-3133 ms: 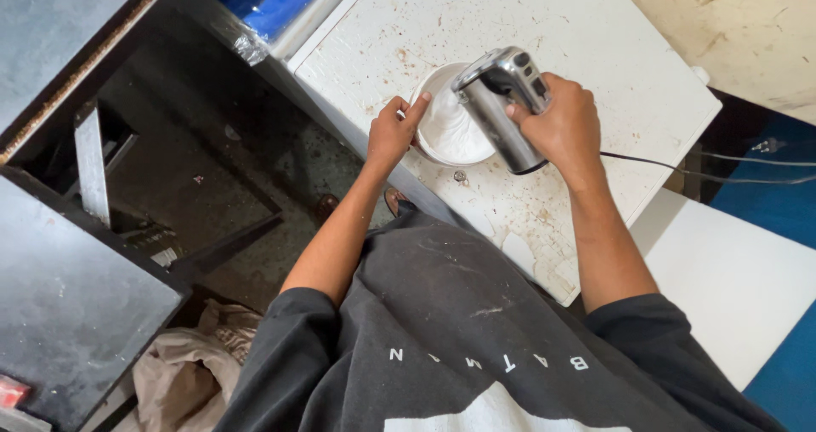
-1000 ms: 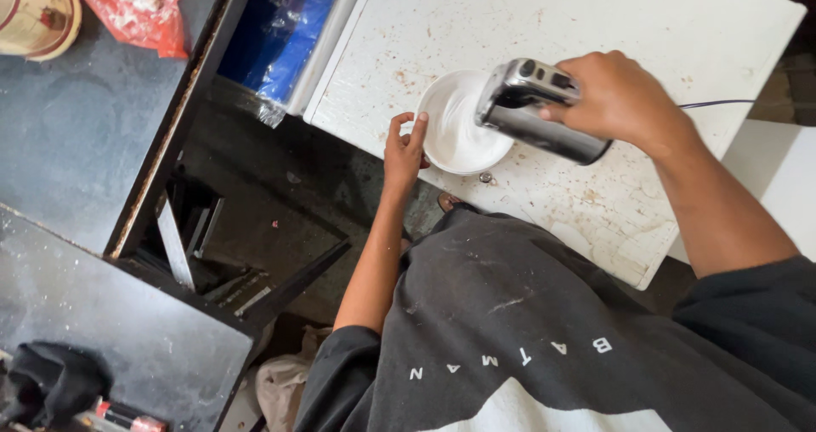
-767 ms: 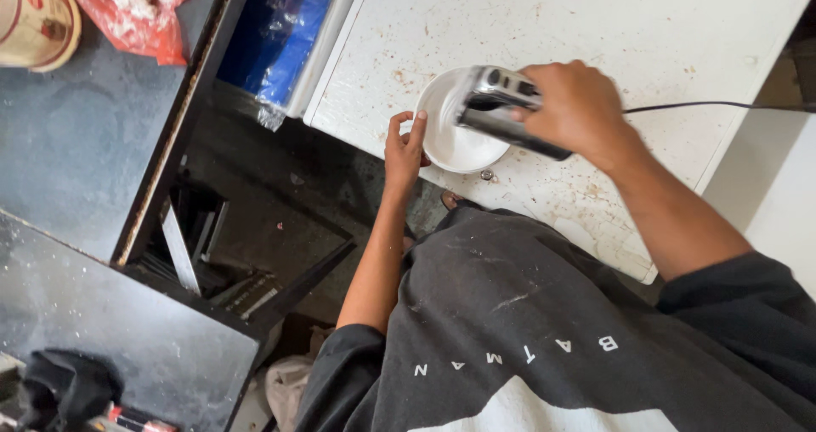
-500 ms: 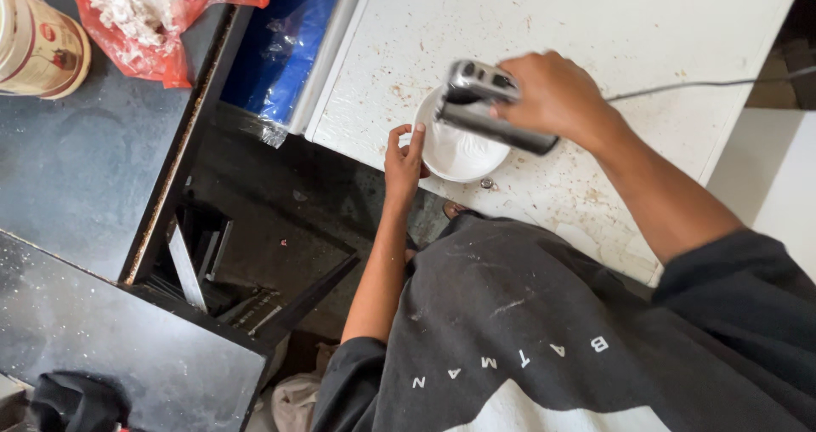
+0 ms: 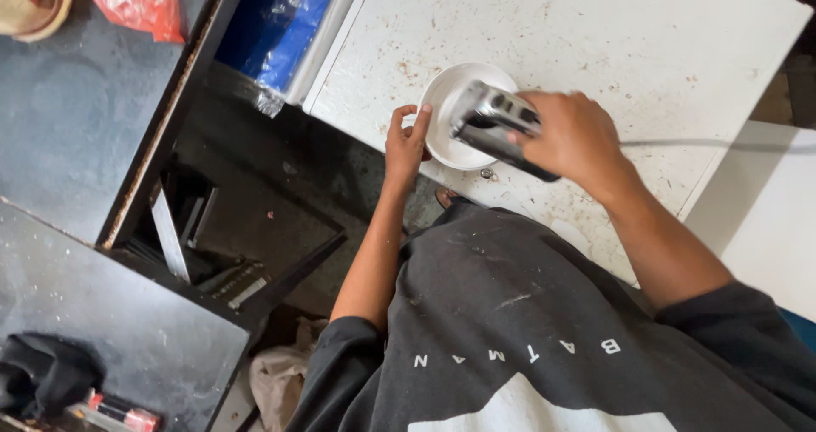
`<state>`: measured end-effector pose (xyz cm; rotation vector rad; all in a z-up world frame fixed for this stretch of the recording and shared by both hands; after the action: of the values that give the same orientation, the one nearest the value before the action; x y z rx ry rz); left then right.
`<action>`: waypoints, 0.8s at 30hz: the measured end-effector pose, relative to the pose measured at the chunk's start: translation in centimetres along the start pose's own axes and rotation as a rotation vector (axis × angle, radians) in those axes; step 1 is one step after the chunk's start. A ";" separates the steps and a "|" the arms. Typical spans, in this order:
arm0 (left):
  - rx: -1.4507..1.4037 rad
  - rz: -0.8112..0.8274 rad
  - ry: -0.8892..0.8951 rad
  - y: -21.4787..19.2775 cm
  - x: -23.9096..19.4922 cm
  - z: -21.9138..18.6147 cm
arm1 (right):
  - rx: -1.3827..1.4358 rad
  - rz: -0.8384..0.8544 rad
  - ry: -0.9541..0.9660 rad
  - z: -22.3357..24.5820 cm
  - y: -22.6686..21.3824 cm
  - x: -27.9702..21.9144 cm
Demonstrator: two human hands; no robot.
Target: The person uses a hand mixer to blend a white substance in a bowl. They then add a powdery ingredient from a red plastic bag and continue mixing until the contents are combined.
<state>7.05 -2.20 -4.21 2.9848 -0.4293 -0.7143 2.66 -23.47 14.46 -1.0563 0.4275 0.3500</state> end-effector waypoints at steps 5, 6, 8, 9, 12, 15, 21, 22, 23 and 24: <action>0.059 -0.004 -0.021 -0.1 0.2 0.2 | -0.034 -0.078 -0.073 0.2 -1.8 0.9; 0.058 -0.008 -0.025 -0.1 0.2 0.3 | -0.040 -0.094 -0.097 0.0 -2.1 0.6; 0.058 -0.008 -0.018 -0.1 0.3 0.3 | -0.032 -0.007 -0.014 -1.7 -2.0 0.0; 0.055 -0.011 -0.019 -0.1 0.1 0.5 | -0.030 0.042 0.027 -2.4 -1.6 -0.2; 0.009 0.018 0.013 0.0 0.0 0.3 | -0.042 -0.042 0.051 -3.0 -2.0 -0.3; -0.016 0.014 0.017 0.1 -0.1 0.0 | -0.025 -0.136 -0.034 -2.6 -2.1 0.0; 0.032 0.011 0.010 0.0 -0.5 -0.5 | -0.005 -0.167 0.045 -2.8 -3.0 0.9; 0.023 0.005 0.011 -0.1 -0.6 -0.4 | 0.006 -0.161 0.036 -2.4 -2.9 1.2; 0.015 -0.001 0.013 -0.1 -0.7 -0.3 | 0.017 -0.156 0.026 -2.0 -2.8 1.6; 0.006 -0.002 0.016 0.0 -0.6 -0.3 | 0.027 -0.153 0.020 -1.6 -2.7 2.0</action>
<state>6.71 -2.06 -3.69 2.9945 -0.4281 -0.6901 5.36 -25.99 14.81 -1.0595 0.3659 0.1967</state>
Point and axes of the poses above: each hand's wrist, its own x-axis towards the middle knuckle, its own y-axis out of the palm, z = x × y, the point moved 8 cm from there along x, towards the middle knuckle, and after that the axes turned 13 degrees about z, right-handed, at the moved point
